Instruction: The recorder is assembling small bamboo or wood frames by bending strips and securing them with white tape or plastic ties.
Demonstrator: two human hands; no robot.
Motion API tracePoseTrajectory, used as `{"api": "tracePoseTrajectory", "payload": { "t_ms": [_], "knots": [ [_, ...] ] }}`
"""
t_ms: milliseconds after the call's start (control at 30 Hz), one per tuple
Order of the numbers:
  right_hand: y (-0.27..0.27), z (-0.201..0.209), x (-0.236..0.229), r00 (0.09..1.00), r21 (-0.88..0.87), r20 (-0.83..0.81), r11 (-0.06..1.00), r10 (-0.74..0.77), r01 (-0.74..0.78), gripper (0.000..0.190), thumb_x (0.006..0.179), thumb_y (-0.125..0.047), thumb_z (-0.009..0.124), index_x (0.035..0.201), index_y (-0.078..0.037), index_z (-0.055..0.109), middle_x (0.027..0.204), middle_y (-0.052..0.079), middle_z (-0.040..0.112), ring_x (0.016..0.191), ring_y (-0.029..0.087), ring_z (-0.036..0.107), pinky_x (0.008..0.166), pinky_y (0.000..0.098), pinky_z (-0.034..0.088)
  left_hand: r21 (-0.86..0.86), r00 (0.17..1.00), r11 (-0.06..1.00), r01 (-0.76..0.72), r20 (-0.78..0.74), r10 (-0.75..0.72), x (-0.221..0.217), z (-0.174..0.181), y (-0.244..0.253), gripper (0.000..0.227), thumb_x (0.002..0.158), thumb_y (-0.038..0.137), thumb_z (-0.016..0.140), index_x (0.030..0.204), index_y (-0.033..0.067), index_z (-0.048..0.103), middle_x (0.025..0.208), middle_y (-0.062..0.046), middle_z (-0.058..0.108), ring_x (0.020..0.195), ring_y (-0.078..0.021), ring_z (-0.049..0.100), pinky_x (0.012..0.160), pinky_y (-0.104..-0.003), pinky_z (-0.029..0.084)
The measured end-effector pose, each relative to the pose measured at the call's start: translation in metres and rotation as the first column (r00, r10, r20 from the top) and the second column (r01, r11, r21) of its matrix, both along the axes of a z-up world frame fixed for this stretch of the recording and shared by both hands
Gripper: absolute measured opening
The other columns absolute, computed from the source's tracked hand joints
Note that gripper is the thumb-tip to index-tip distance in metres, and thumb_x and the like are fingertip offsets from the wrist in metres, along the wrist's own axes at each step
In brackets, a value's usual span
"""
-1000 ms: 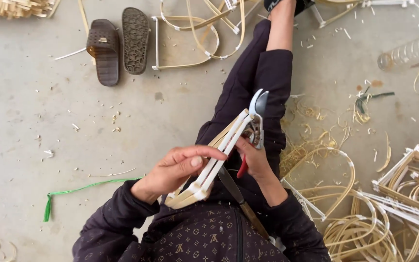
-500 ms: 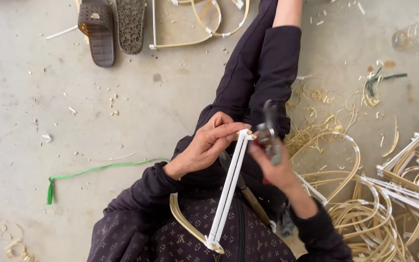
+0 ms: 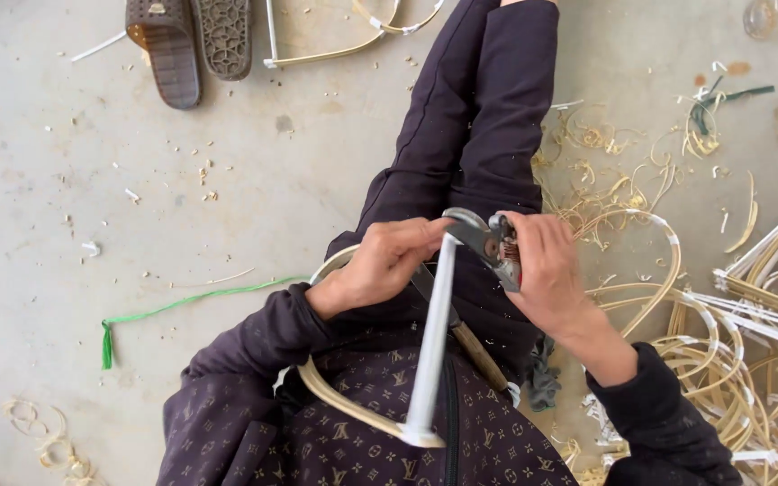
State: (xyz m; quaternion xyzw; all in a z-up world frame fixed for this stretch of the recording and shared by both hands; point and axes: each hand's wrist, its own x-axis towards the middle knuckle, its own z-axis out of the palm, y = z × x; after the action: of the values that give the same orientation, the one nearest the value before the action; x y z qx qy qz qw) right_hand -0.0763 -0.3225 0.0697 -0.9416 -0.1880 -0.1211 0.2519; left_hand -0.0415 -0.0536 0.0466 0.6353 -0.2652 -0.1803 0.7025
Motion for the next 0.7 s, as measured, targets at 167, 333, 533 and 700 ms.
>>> {"api": "tracePoseTrajectory", "payload": {
  "t_ms": [167, 333, 533, 700],
  "knots": [
    [-0.006, -0.016, -0.002, 0.992, -0.017, -0.047, 0.993, -0.116, 0.115, 0.051, 0.099, -0.008, 0.073, 0.143, -0.001, 0.047, 0.124, 0.017, 0.056, 0.113, 0.033, 0.054, 0.105, 0.0449, 0.041, 0.048, 0.934, 0.94, -0.337, -0.111, 0.341, 0.016, -0.024, 0.027, 0.037, 0.107, -0.005, 0.048, 0.142, 0.001, 0.058, 0.117, -0.014, 0.068, 0.099, -0.0137, 0.059, 0.086, -0.03, 0.05],
    [0.031, -0.021, 0.027, 0.993, -0.154, -0.056, 0.984, -0.103, 0.093, 0.089, 0.079, -0.032, 0.088, 0.146, 0.004, 0.042, 0.124, 0.02, 0.055, 0.114, 0.038, 0.051, 0.1, 0.0521, 0.039, -0.183, 0.64, 0.736, -0.652, -0.653, 0.405, 0.074, -0.043, 0.068, 0.046, 0.107, 0.003, 0.046, 0.153, 0.0087, 0.048, 0.095, -0.014, 0.07, 0.075, -0.0181, 0.067, 0.069, -0.033, 0.055],
    [0.026, -0.026, 0.025, 0.865, 0.36, -0.428, 0.927, 0.262, -0.103, 0.081, 0.082, -0.036, 0.076, 0.147, 0.004, 0.047, 0.136, 0.022, 0.058, 0.128, 0.037, 0.055, 0.108, 0.0512, 0.043, -0.342, 0.679, 0.671, -0.657, -0.655, 0.331, 0.075, -0.007, 0.085, 0.049, 0.113, 0.01, 0.041, 0.162, 0.0085, 0.035, 0.11, -0.015, 0.068, 0.093, -0.0221, 0.067, 0.086, -0.038, 0.057],
    [0.019, -0.006, 0.028, 0.798, 0.848, -0.434, 0.488, 0.418, 0.205, 0.054, 0.107, -0.025, 0.057, 0.151, 0.005, 0.045, 0.136, 0.019, 0.065, 0.126, 0.027, 0.067, 0.11, 0.0402, 0.054, -0.357, 0.764, 0.72, -0.595, -0.53, 0.368, 0.068, 0.012, 0.065, 0.051, 0.116, 0.008, 0.044, 0.166, 0.0097, 0.033, 0.122, -0.014, 0.066, 0.104, -0.0204, 0.066, 0.095, -0.036, 0.056]
  ]
}}
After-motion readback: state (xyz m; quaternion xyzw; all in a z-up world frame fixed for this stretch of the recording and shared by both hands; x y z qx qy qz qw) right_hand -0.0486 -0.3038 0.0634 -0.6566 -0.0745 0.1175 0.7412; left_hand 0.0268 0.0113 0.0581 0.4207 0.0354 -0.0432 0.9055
